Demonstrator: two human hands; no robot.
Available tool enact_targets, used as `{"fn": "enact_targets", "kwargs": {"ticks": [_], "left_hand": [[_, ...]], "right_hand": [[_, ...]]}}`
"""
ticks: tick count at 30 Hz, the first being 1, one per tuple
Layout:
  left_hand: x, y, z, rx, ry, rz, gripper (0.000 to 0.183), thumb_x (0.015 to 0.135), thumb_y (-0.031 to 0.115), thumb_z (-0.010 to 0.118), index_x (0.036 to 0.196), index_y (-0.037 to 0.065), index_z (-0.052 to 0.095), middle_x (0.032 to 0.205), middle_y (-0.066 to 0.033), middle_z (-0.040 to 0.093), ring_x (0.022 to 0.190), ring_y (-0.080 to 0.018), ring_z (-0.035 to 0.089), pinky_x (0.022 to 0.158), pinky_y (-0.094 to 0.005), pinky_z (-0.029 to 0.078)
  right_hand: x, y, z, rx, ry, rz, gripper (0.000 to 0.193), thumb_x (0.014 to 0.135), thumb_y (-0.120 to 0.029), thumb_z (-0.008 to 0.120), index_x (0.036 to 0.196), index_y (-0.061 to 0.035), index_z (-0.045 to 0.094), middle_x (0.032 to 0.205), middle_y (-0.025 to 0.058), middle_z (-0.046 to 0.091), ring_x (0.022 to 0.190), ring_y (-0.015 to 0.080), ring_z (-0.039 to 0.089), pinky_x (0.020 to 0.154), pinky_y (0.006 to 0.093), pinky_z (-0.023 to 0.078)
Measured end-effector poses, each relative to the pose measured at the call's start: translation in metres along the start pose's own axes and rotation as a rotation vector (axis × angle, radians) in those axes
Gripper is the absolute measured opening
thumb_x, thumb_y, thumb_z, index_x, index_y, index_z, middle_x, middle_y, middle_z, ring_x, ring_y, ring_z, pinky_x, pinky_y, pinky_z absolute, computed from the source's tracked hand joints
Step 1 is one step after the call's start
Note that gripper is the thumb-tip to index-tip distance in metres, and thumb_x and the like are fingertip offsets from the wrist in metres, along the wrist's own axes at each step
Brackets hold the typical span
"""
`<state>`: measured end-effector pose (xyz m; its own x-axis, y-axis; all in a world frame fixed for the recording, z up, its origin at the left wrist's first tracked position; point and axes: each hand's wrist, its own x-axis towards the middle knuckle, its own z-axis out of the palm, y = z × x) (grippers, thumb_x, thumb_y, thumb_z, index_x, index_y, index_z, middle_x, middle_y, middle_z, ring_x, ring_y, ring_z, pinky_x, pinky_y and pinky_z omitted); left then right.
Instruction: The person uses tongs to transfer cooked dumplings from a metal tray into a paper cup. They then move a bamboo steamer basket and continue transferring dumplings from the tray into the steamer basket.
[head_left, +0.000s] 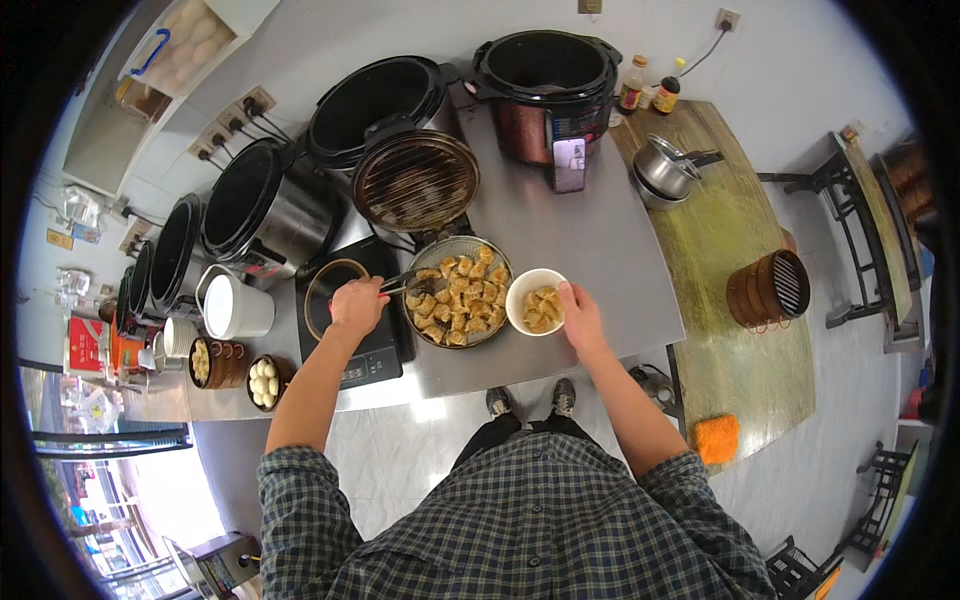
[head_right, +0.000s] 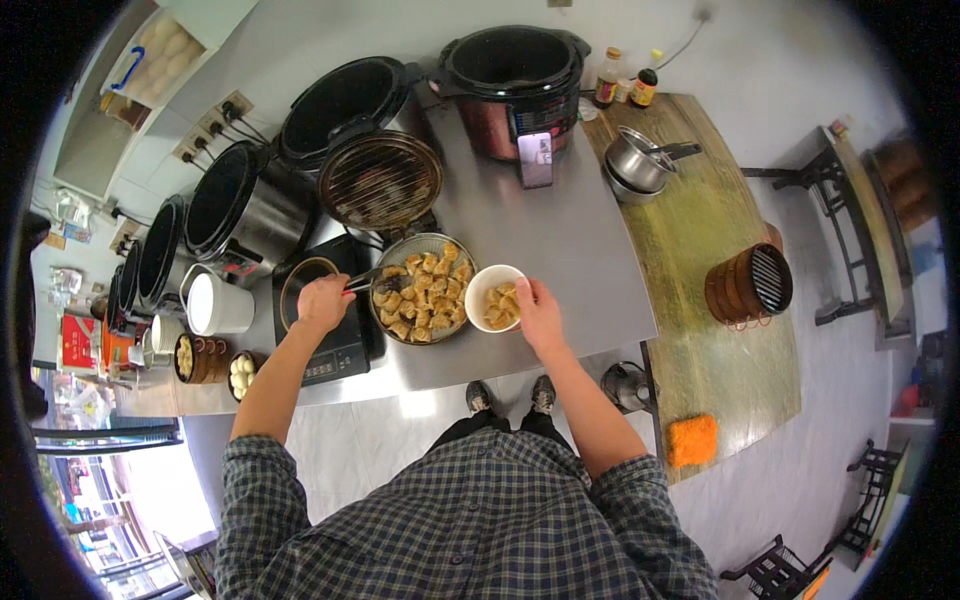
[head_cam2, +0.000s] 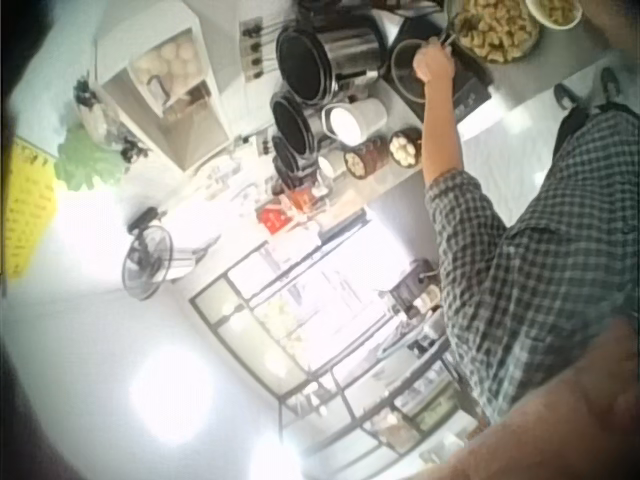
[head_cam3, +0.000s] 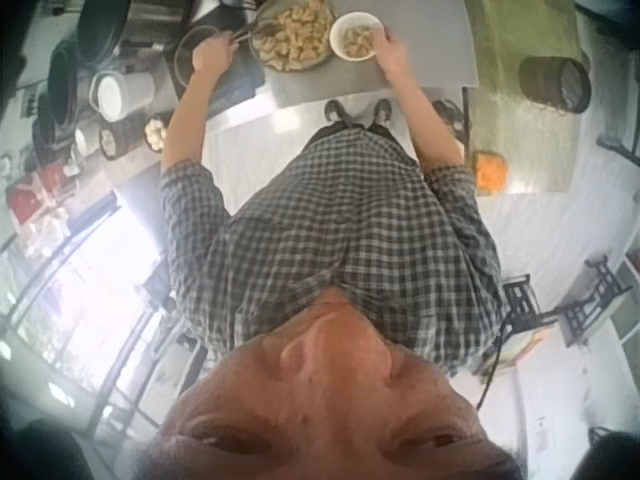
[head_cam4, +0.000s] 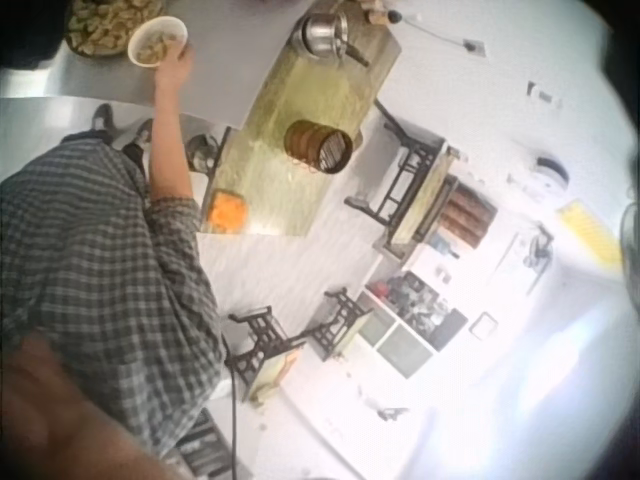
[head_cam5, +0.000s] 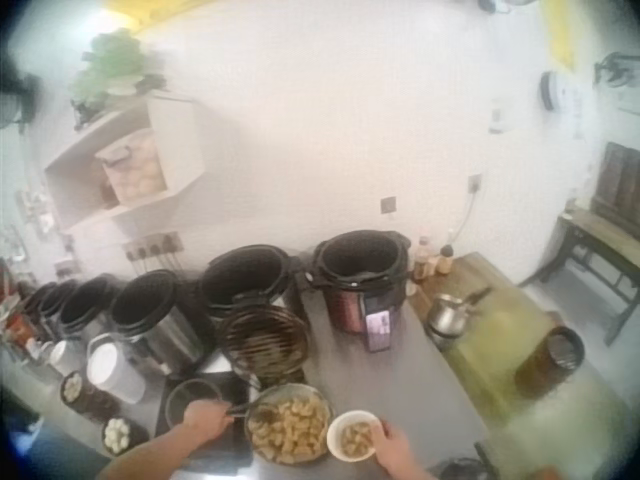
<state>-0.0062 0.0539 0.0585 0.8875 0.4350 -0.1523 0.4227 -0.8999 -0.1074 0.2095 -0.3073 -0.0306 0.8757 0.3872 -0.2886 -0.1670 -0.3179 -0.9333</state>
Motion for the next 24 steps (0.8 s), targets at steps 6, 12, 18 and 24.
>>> {"fn": "enact_targets", "kwargs": {"ticks": [6, 12, 18, 24], "left_hand": [[-0.027, 0.018, -0.033, -0.216, 0.102, -0.044, 0.031, 0.091, 0.031, 0.078, 0.114, 0.010, 0.075, 0.106, -0.0140, 0.076, 0.097, -0.0374, 0.073, 0.084, -0.0482, 0.058], [-0.046, 0.081, -0.079, -0.374, 0.155, 0.158, 0.040, 0.089, 0.029, 0.080, 0.120, 0.005, 0.073, 0.110, -0.0156, 0.076, 0.099, -0.0367, 0.073, 0.086, -0.0462, 0.058], [-0.051, 0.094, -0.084, -0.363, 0.099, 0.187, 0.053, 0.089, 0.035, 0.079, 0.128, 0.001, 0.069, 0.124, -0.0193, 0.073, 0.108, -0.0381, 0.072, 0.093, -0.0455, 0.057], [-0.022, 0.000, -0.037, -0.652, -0.383, -0.251, 0.039, 0.098, 0.037, 0.073, 0.109, 0.000, 0.076, 0.088, -0.0077, 0.072, 0.073, -0.0175, 0.066, 0.064, -0.0336, 0.052]], "right_hand": [[-0.003, 0.001, 0.014, 0.009, -0.012, 0.018, 0.064, 0.107, -0.052, 0.056, 0.138, 0.0024, 0.064, 0.127, 0.0223, 0.073, 0.117, 0.0326, 0.070, 0.102, 0.0417, 0.053], [-0.009, -0.016, 0.022, 0.068, -0.076, 0.081, 0.066, 0.106, -0.053, 0.057, 0.140, 0.0035, 0.062, 0.129, 0.0225, 0.072, 0.115, 0.0316, 0.071, 0.098, 0.0403, 0.056], [-0.013, -0.020, 0.023, 0.103, -0.091, 0.081, 0.065, 0.107, -0.052, 0.058, 0.139, 0.0044, 0.063, 0.126, 0.0220, 0.072, 0.113, 0.0292, 0.072, 0.094, 0.0384, 0.058], [-0.013, -0.002, 0.011, 0.120, -0.046, -0.024, 0.061, 0.108, -0.049, 0.059, 0.136, 0.0040, 0.065, 0.122, 0.0179, 0.074, 0.112, 0.0250, 0.071, 0.094, 0.0367, 0.056]]}}
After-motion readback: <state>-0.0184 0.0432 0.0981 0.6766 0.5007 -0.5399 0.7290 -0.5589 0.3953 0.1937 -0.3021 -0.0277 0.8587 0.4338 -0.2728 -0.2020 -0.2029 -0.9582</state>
